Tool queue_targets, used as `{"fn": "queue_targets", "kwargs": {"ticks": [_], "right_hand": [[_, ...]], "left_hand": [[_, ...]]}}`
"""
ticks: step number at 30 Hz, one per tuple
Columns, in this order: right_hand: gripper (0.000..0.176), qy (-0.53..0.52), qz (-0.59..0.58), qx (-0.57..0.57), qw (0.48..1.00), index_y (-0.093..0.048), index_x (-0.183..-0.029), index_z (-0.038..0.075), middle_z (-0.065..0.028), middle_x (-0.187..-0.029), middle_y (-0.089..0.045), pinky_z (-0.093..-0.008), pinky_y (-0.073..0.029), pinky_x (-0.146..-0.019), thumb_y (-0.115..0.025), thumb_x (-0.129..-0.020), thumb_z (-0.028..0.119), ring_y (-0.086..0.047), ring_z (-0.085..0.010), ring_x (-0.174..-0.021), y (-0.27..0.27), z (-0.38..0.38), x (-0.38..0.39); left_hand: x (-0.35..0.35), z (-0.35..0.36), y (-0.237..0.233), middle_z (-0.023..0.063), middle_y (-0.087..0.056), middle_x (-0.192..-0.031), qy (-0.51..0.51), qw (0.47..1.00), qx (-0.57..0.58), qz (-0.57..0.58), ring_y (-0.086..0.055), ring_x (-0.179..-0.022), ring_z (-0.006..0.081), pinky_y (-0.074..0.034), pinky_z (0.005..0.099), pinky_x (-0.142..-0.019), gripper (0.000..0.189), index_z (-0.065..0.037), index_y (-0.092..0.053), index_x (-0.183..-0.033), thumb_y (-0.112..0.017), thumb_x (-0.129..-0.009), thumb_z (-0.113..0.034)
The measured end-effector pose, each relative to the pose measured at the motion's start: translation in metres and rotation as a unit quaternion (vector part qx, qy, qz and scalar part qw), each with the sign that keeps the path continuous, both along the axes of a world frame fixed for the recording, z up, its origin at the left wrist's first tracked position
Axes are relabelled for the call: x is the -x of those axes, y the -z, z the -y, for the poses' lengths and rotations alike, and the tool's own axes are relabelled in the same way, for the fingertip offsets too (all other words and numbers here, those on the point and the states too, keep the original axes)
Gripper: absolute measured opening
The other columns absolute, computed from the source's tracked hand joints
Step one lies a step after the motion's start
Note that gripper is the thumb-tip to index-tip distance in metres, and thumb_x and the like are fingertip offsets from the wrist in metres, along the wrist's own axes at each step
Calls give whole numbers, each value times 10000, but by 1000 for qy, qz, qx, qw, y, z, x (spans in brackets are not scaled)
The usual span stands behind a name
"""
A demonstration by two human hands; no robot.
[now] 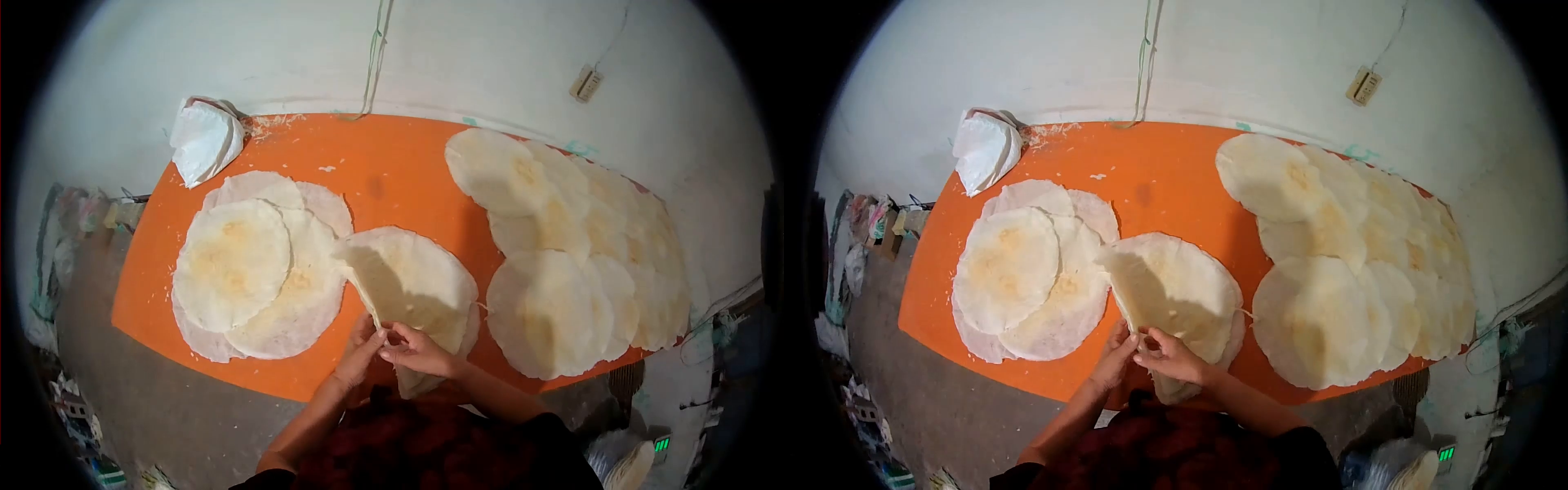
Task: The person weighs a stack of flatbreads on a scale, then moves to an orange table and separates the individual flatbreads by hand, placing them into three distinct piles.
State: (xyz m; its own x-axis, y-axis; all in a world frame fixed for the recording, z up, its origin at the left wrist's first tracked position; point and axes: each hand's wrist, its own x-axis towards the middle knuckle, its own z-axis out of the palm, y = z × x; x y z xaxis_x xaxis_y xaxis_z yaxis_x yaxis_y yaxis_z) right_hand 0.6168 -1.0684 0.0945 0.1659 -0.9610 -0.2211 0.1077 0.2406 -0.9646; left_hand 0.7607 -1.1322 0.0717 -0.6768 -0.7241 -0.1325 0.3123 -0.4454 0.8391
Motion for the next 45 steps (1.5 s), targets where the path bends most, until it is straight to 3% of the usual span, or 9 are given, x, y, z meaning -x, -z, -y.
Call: {"fn": "queue_targets", "kwargs": {"ticks": [6, 21, 28, 29, 31, 33, 36, 42, 45], "right_hand": [[599, 26, 9, 25, 999, -340, -1243, -34, -119, -1059, -510, -288, -414, -838, -644, -787, 208, -495, -180, -994, 23, 1, -4], [638, 106, -120, -11, 987, -329, -1258, -31, -175, -1118, -508, -319, -409, -861, -631, -770, 248, -521, -236, -999, 31, -5, -22], [393, 229, -425, 103, 870, -402, -1159, 8, -197, -1053, -526, -376, -448, -752, -498, -793, 115, -554, -297, -885, 46, -2, -44], [347, 229, -402, 79, 883, -423, -1123, 13, -173, -1022, -535, -360, -453, -721, -495, -803, 127, -555, -273, -858, 49, 0, -30], [263, 263, -295, 32, 918, -465, -1051, 23, -127, -960, -554, -329, -463, -658, -490, -824, 151, -558, -226, -805, 37, -3, 14], [198, 326, -176, 36, 928, -506, -979, 32, -80, -899, -572, -298, -473, -596, -484, -844, 176, -561, -179, -751, 16, -10, 72], [206, 503, -177, -18, 846, -530, -983, 21, -31, -794, -580, -280, -469, -601, -505, -842, 168, -563, -150, -707, -82, -7, 96], [178, 459, -366, 118, 801, -565, -951, 19, -4, -743, -570, -232, -407, -596, -481, -866, 151, -497, -100, -633, -141, -5, 128], [175, 398, -573, 178, 694, -563, -947, 4, -82, -760, -600, -261, -427, -614, -484, -855, 131, -559, -177, -666, -154, 32, 104]], "left_hand": [[-13, 9, 5, 81, -428, -1199, 64, 994, -86, -25, -421, -1115, 217, -367, 353, -923, 591, -72, -268, -1302, -583, -822, -212], [-32, 25, 9, 97, -457, -1148, 176, 980, -1, -96, -456, -1067, 223, -354, 352, -924, 481, -60, -322, -1232, -558, -825, -154], [-30, 13, -29, 115, -509, -1088, 33, 956, -219, 190, -484, -979, 212, -407, 343, -812, 415, -24, -409, -1195, -529, -837, -196], [-27, 21, 44, 135, -532, -1060, 29, 964, -169, 204, -516, -916, 239, -418, 332, -776, 411, -4, -424, -1177, -505, -851, -242], [-41, 61, 79, 154, -545, -1051, 42, 956, 165, 238, -529, -912, 247, -438, 371, -754, 392, 29, -461, -1136, -522, -852, -235], [-37, 83, -35, 160, -548, -1061, 4, 944, -119, 308, -539, -912, 250, -448, 414, -722, 402, 17, -486, -1117, -549, -845, -272], [-66, 132, -103, 148, -578, -1011, -12, 965, -57, 256, -584, -838, 236, -484, 363, -632, 423, 41, -494, -1092, -560, -837, -291], [-139, 231, -43, 135, -565, -1029, -150, 985, -89, 14, -579, -876, 242, -493, 399, -740, 351, -29, -498, -1120, -495, -867, -272], [-187, 267, 86, 149, -563, -923, -184, 950, -228, 112, -565, -728, 260, -486, 361, -647, 489, -22, -504, -1094, -559, -804, -412]]}}
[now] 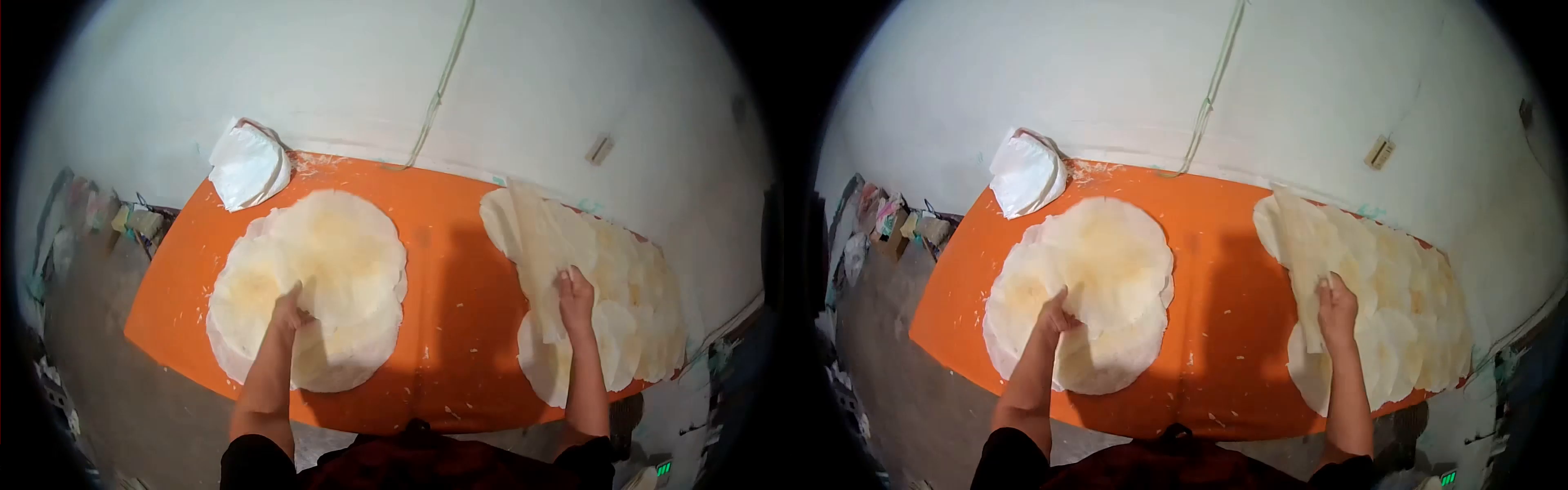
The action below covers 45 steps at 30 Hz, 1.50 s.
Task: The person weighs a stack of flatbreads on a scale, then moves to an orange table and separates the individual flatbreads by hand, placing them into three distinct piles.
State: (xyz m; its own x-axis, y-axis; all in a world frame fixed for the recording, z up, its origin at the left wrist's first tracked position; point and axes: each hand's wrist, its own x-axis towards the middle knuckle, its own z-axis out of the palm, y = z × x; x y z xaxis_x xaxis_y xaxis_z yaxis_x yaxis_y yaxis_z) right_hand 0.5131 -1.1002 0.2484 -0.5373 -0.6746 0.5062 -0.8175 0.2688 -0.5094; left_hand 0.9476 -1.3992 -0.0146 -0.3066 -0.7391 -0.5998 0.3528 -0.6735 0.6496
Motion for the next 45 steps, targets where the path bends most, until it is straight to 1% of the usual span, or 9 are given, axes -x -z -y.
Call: {"fn": "queue_targets", "kwargs": {"ticks": [3, 7, 11, 19, 25, 28, 35, 39, 45], "right_hand": [[181, -60, -148, -10, 987, -559, -966, -2, -169, -859, -601, -334, -460, -672, -470, -821, 60, -592, -303, -769, -25, 46, -60], [213, -180, -293, 82, 936, -571, -980, 10, -151, -931, -597, -362, -473, -698, -472, -791, 24, -580, -313, -810, -11, 107, -118], [286, -375, -220, 183, 881, -545, -1035, 25, -132, -991, -581, -389, -454, -725, -483, -756, 22, -555, -303, -899, 46, 180, -194], [529, -426, -57, -240, 870, -329, -1294, 103, -139, -1365, -266, -412, -291, -970, -523, -816, 218, -329, -312, -1204, 157, 177, -310], [551, -330, -16, -365, 870, -350, -1274, 85, -151, -1342, -293, -406, -294, -975, -563, -785, 224, -332, -306, -1205, 133, 73, -218], [590, -213, -160, -109, 958, -414, -1230, 101, -148, -1247, -421, -448, -354, -894, -636, -702, 239, -400, -316, -1143, 219, -4, -106], [669, 182, -59, -323, 927, -420, -1196, 58, -186, -1188, -447, -437, -404, -828, -705, -627, 262, -435, -331, -1092, 230, -196, 27], [165, 104, -272, -198, 936, -556, -838, 61, -117, -828, -578, -378, -470, -629, -541, -714, 169, -567, -286, -766, 256, -203, 48], [107, 45, -127, -188, 973, -436, -622, 100, -69, -620, -516, -370, -433, -454, -502, -688, 153, -542, -243, -553, 209, -201, 61]], "left_hand": [[3, -66, -40, 151, -573, -817, 23, 994, -51, 93, -557, -688, 227, -464, 352, -588, 493, -22, -506, -1087, -561, -791, -413], [-1, -156, -62, 113, -603, -889, 108, 990, 13, -95, -566, -733, 185, -463, 337, -655, 351, -52, -492, -1114, -460, -849, -279], [-8, -224, -49, 98, -595, -949, 145, 985, -86, -42, -569, -822, 199, -454, 370, -742, 384, -72, -455, -1186, -429, -880, -301], [-30, -277, -35, 111, -598, -941, 119, 988, -79, -50, -579, -867, 229, -454, 393, -746, 271, -54, -531, -968, -508, -856, -300], [-17, -289, -31, 104, -617, -888, 177, 980, -31, -87, -595, -723, 200, -489, 330, -636, 294, -61, -550, -926, -591, -796, -322], [19, -290, -49, 83, -613, -872, 231, 972, -26, -35, -572, -701, 178, -474, 319, -597, 284, -68, -554, -933, -556, -818, -327], [150, -288, -62, 82, -602, -878, 410, 897, -113, -117, -572, -783, 209, -461, 331, -636, 289, -73, -540, -946, -506, -845, -342], [246, -314, -76, 86, -583, -879, 435, 895, -96, -9, -559, -811, 218, -454, 368, -696, 307, -70, -525, -952, -500, -852, -359], [374, -347, -82, 111, -569, -1028, 430, 891, -148, 13, -533, -934, 261, -419, 381, -800, 365, -56, -490, -1075, -507, -858, -348]]}}
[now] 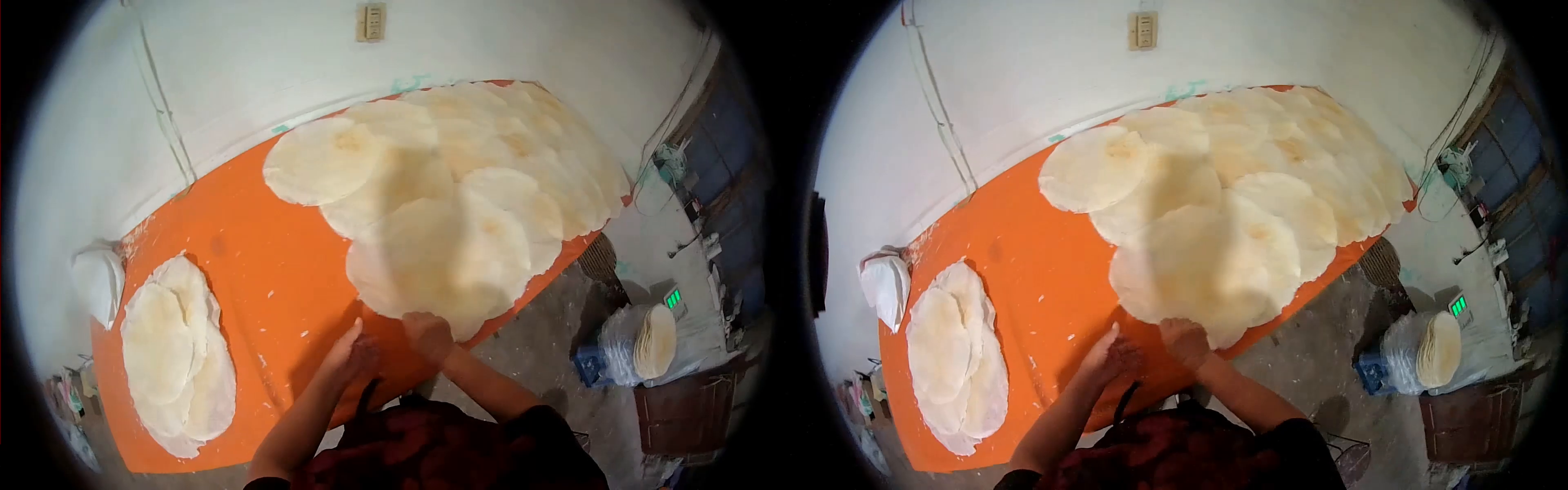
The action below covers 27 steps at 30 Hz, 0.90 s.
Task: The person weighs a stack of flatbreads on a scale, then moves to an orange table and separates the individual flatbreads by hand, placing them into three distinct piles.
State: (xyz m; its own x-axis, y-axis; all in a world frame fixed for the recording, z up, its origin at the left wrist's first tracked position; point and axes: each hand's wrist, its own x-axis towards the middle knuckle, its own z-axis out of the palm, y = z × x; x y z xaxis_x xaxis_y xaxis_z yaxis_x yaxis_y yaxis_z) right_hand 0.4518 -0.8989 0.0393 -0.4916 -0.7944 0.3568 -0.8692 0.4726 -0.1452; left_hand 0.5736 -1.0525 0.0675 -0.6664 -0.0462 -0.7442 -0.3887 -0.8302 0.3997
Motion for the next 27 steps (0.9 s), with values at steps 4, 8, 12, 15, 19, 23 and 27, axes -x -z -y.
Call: {"fn": "queue_targets", "kwargs": {"ticks": [4, 8, 12, 15, 19, 23, 27], "right_hand": [[79, -113, 28, 7, 993, -475, -623, 110, -69, -572, -519, -341, -446, -441, -514, -679, 149, -551, -213, -528, -28, -5, -20], [162, -180, 169, 111, 963, -475, -630, 86, -103, -582, -514, -371, -445, -482, -531, -748, 183, -546, -269, -542, -44, 1, -35], [177, -178, 234, -16, 956, -511, -679, 48, -153, -643, -533, -408, -450, -550, -536, -774, 195, -551, -316, -616, -55, -7, -34], [178, -191, 253, -16, 948, -580, -838, 23, -156, -794, -595, -399, -468, -615, -542, -790, 190, -580, -326, -709, -41, -4, -37], [251, -214, 257, -41, 941, -594, -943, 29, -162, -893, -607, -378, -483, -695, -529, -804, 228, -585, -334, -803, -35, 15, -54], [297, -228, 249, -89, 937, -572, -986, 15, -173, -924, -601, -374, -480, -723, -546, -805, 250, -583, -327, -834, -36, 42, -82], [260, -253, 187, -82, 945, -563, -940, 37, -141, -867, -597, -394, -476, -653, -545, -803, 257, -581, -319, -769, -34, 64, -96]], "left_hand": [[52, -17, 15, 132, -516, -1151, -65, 981, 88, -161, -490, -1046, 259, -394, 365, -869, 429, -20, -434, -1187, -469, -875, -312], [43, 10, 44, 144, -527, -1138, 128, 864, 487, 0, -508, -1037, 251, -399, 323, -879, 374, 22, -476, -1154, -401, -897, -240], [13, 34, -56, 150, -584, -1010, -112, 963, 246, -25, -547, -905, 220, -443, 323, -788, 375, 29, -513, -1114, -484, -878, -262], [-37, 78, -95, 26, -528, -673, -127, 925, 359, -1, -397, -525, 115, -342, 255, -491, 282, -22, -590, -883, -559, -839, -298], [-147, 130, -136, -9, -479, -597, -264, 862, 431, -36, -403, -501, 93, -327, 255, -464, 251, -63, -543, -748, -512, -866, -282], [-264, 171, -106, 61, -554, -963, -492, 742, 447, -88, -529, -884, 171, -432, 324, -780, 341, -2, -523, -1051, -457, -892, -296], [-382, 215, -5, 106, -496, -1164, -558, 717, 333, -254, -467, -1072, 260, -338, 427, -970, 375, -29, -424, -1185, -461, -883, -249]]}}
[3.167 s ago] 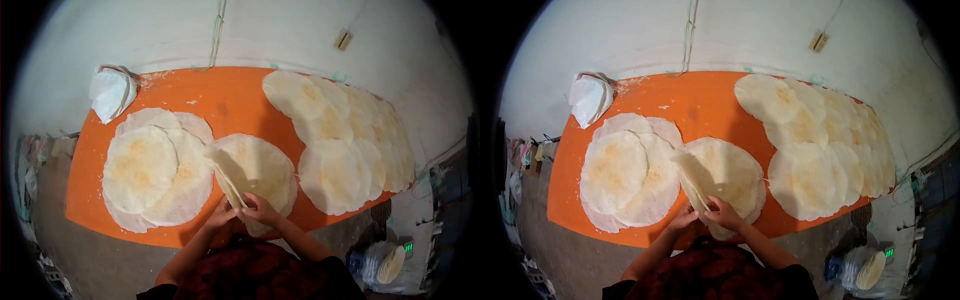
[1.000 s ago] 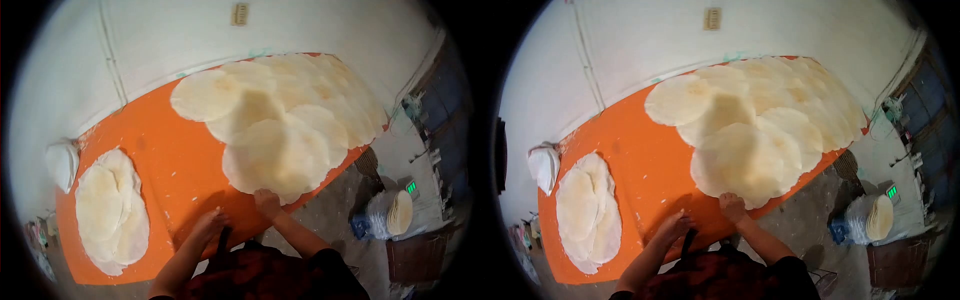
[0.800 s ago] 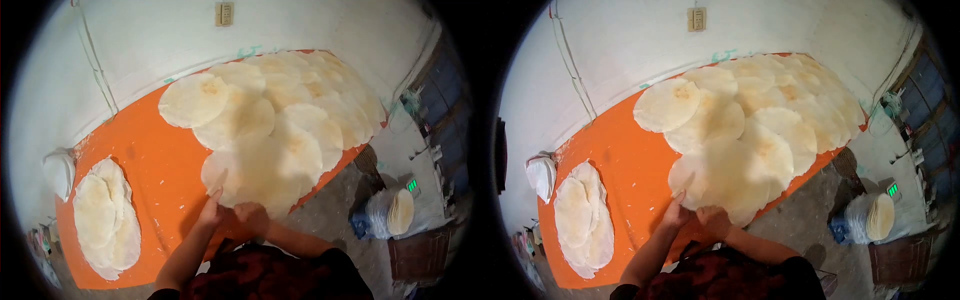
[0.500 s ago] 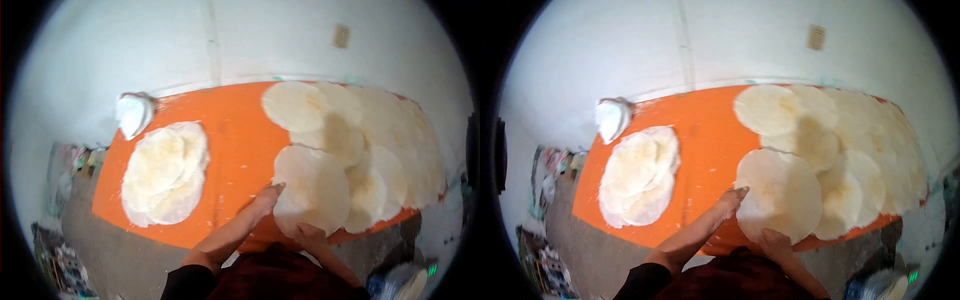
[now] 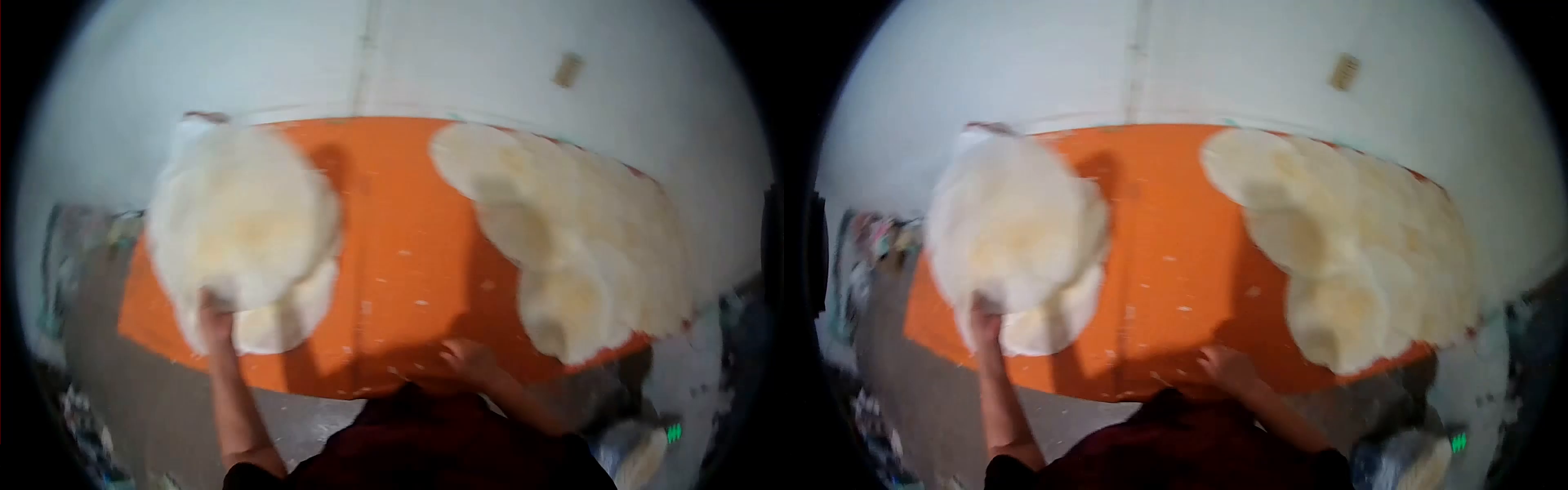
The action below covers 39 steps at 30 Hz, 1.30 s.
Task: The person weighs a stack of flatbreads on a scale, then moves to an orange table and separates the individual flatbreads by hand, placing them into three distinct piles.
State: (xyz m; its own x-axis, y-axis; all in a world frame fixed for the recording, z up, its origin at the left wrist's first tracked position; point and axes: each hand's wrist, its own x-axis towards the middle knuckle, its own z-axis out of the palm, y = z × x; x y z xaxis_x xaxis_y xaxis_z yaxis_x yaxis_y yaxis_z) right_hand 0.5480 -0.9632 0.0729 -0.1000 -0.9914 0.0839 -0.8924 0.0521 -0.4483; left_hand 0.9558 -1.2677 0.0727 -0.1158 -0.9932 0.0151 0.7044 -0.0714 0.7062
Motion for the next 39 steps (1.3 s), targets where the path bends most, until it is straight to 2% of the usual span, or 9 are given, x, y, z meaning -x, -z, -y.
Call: {"fn": "queue_targets", "kwargs": {"ticks": [3, 6, 11, 17, 20, 28, 30, 36, 39], "right_hand": [[283, 72, 3, 43, 996, -548, -945, 29, -161, -882, -587, -398, -465, -688, -594, -760, 237, -569, -327, -807, -5, -6, 12], [351, 171, -56, 81, 980, -532, -990, 38, -165, -956, -569, -404, -450, -739, -637, -724, 241, -545, -331, -884, 15, -22, 45], [504, 414, -213, -45, 884, -492, -1074, 30, -161, -1006, -549, -434, -439, -737, -689, -674, 266, -520, -328, -943, 41, -85, 120], [264, 297, -339, -105, 886, -509, -916, 62, -85, -833, -547, -403, -460, -586, -587, -702, 196, -558, -255, -744, 71, -103, 150], [135, 284, -372, -11, 883, -515, -831, 79, -67, -723, -549, -399, -462, -529, -517, -716, 150, -564, -241, -651, 61, -104, 154], [270, 274, 18, -87, 958, -512, -714, -2, -172, -775, -602, -459, -448, -613, -434, -804, 241, -572, -368, -707, 1, -52, 145], [274, 204, 95, 4, 974, -505, -750, -27, -167, -699, -582, -410, -450, -582, -468, -798, 240, -582, -305, -646, 0, -17, 128], [143, 164, 643, -62, 745, -531, -799, 7, -39, -695, -538, -249, -439, -533, -494, -805, 145, -512, -98, -621, -49, 59, 41], [217, 168, 675, -61, 716, -551, -956, 13, -23, -768, -551, -257, -465, -588, -503, -824, 180, -526, -91, -675, -40, 72, 19]], "left_hand": [[-10, 1, 28, 143, -438, -1236, -74, 954, -256, -135, -417, -1134, 306, -329, 461, -972, 412, -42, -396, -1217, -367, -907, -313], [-27, -13, 70, 106, -560, -992, -4, 909, -418, 12, -560, -888, 250, -469, 361, -754, 403, -51, -483, -959, -456, -859, -441], [-7, -55, 74, 21, -581, -719, 107, 934, -315, 130, -530, -607, 149, -415, 266, -504, 325, -87, -533, -828, -457, -862, -401], [93, -110, 41, 69, -581, -704, 191, 908, -312, 202, -536, -597, 191, -410, 292, -504, 270, -81, -541, -871, -461, -857, -338], [152, -137, 16, 98, -587, -720, 249, 891, -302, 229, -540, -605, 209, -417, 318, -530, 219, -73, -524, -858, -451, -853, -279], [263, -192, 1, 125, -604, -925, 433, 842, -210, 245, -575, -866, 236, -449, 349, -718, 333, -40, -515, -1012, -561, -819, -308], [288, -203, -16, 128, -562, -1054, 448, 832, -138, 297, -540, -983, 237, -425, 360, -820, 419, -31, -444, -1144, -561, -826, -278], [308, -202, -27, 87, -495, -1157, 420, 892, -34, 164, -474, -1065, 193, -391, 323, -893, 479, -47, -365, -1244, -573, -834, -183], [288, -196, -35, 81, -512, -1112, 401, 902, -107, 120, -497, -1015, 184, -416, 337, -870, 382, -52, -406, -1196, -543, -854, -153]]}}
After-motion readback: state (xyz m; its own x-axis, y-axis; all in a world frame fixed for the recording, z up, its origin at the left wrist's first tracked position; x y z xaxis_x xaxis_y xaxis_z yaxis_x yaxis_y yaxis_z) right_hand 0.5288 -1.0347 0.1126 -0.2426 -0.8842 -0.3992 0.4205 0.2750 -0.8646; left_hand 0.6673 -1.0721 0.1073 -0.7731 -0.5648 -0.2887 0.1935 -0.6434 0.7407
